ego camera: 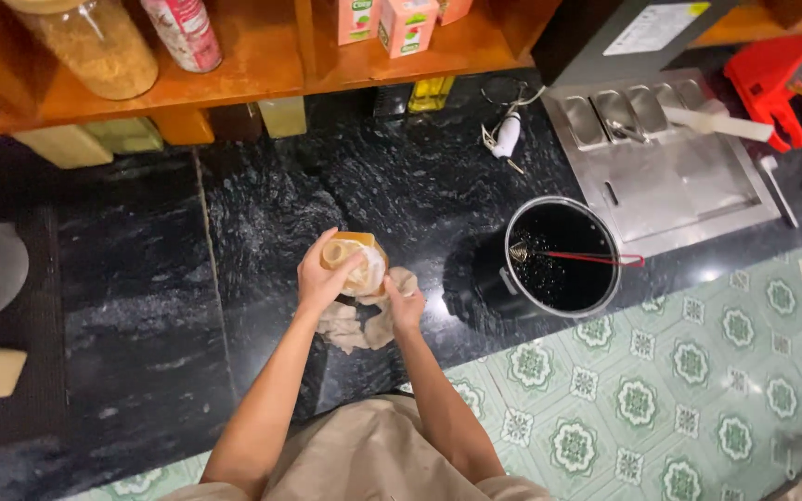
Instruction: Cleaning and wiping down condiment pumps, containers, and metal prep surfaces in a kitchen.
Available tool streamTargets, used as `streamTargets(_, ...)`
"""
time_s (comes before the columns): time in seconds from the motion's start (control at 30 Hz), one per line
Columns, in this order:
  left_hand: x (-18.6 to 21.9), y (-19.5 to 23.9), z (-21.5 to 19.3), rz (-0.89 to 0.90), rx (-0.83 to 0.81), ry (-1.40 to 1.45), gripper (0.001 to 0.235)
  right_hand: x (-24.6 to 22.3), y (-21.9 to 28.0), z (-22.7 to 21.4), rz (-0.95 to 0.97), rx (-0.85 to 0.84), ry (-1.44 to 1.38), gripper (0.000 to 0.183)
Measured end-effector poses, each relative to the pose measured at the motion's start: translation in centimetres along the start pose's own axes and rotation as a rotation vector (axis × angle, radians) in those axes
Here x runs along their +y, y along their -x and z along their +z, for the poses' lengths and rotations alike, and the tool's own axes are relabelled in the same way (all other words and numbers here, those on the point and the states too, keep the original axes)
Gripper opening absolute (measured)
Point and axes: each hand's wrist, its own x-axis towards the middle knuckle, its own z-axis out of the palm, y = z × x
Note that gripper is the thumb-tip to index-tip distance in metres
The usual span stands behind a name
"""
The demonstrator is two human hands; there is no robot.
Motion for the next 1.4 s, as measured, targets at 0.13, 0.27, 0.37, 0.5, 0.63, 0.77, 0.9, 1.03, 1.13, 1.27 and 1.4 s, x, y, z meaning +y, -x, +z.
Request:
streamTargets(0.13, -1.1, -0.8, 2.7, 0.004, 0.126, -0.053, 0.073, -2.5, -1.9, -0.5, -0.179, -0.113, -0.023, 0.025)
streamTargets(0.27, -1.9, -1.9, 5.4, -0.039, 0.225, -0.175, 0.084, -8.7, -2.0, 0.7, -0.236, -0.021, 0.278, 0.033)
streamTargets(0.37, -4.1, -2.6, 7.1, 0.019, 0.260, -0.192, 0.098, -10.7, -3.1, 0.5, -0.378, -0.072, 0.506, 0.041)
streamTargets(0.5, -8.1, -2.4, 6.9, 0.195, 0.158, 0.110, 0.118, -9.5, -5.0, -0.5, -0.965, -0.114, 0.999, 0.071)
streamTargets(0.63, -13.5, -0.2, 7.0, 0.085, 0.101, 0.256, 0.112, -9.5, -3.8, -0.7, -1.144, -0.045, 1.041, 0.057)
streamTargets(0.77, -17.8, 2.2, 9.2, -0.153, 0.166, -0.051, 0.054, -6.5, -3.9, -1.2, -0.932, -0.570, 1.048, 0.023)
streamTargets(0.9, -18.3, 1.9, 9.5, -0.077, 0.069, -0.269, 0.024, -4.5, -5.2, 0.0, -0.884, -0.524, 1.165, 0.015)
streamTargets(1.03, -15.3, 0.2, 8.5, 0.081, -0.053, -0.163, 0.016, -5.1, -5.9, 0.3, -0.904, -0.626, 1.010, 0.010)
streamTargets(1.13, -13.8, -2.6, 8.2, 0.148, -0.084, -0.084, 0.022, -5.6, -7.1, 0.9, -0.902, -0.687, 1.071, 0.030)
streamTargets(1.27, -14.7, -4.4, 7.3, 0.199, -0.088, -0.151, 0.021, -6.0, -6.4, 2.7, -0.861, -0.688, 1.100, 0.053)
streamTargets(1.4, -16.1, -6.9, 8.8, 0.381, 0.040, -0.162, 0.015, -5.5, -8.3, 3.8, -1.012, -0.674, 1.171, 0.061)
